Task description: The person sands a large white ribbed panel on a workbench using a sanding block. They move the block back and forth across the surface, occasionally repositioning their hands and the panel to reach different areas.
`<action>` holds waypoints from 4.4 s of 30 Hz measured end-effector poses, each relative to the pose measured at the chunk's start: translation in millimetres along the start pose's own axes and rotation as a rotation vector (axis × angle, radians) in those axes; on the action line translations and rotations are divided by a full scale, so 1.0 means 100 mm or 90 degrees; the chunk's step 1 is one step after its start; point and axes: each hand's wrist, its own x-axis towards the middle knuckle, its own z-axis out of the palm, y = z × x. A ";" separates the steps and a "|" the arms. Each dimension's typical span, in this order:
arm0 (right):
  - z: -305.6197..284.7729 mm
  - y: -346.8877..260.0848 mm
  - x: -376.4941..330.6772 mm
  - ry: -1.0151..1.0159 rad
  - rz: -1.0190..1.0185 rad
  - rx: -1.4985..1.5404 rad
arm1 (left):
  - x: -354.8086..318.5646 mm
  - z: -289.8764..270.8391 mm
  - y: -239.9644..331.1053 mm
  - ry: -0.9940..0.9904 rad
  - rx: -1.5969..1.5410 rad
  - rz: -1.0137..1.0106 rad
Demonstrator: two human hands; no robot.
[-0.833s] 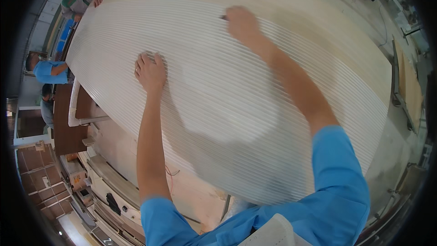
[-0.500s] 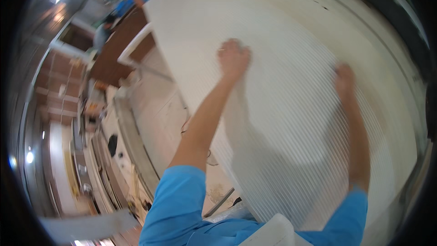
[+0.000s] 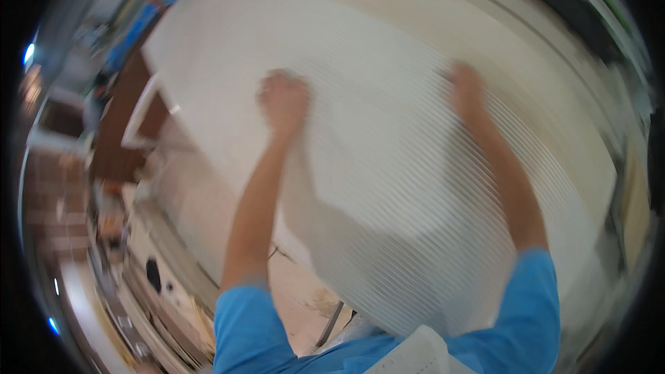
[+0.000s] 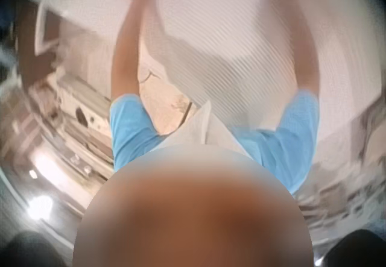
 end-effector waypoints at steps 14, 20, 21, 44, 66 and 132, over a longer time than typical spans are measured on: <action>-1.65 0.61 -1.36 -0.023 -0.040 -0.048 | -0.07 -0.22 -0.06 -0.016 -0.084 -0.065; -2.08 0.76 -1.62 -0.053 0.271 0.030 | -0.06 -0.24 -0.01 -0.037 -0.070 -0.076; -2.01 0.71 -1.55 -0.057 0.346 0.077 | -0.07 -0.27 0.00 -0.039 -0.076 -0.084; 0.27 -0.75 0.74 -0.019 -0.077 0.009 | -0.10 -0.38 0.01 -0.034 -0.124 -0.065; -0.49 -0.24 0.05 -0.076 0.026 -0.074 | -0.12 -0.27 -0.02 -0.039 -0.099 -0.073; 0.30 -0.65 1.06 -0.064 -0.070 -0.056 | -0.10 -0.24 0.02 -0.018 -0.107 -0.066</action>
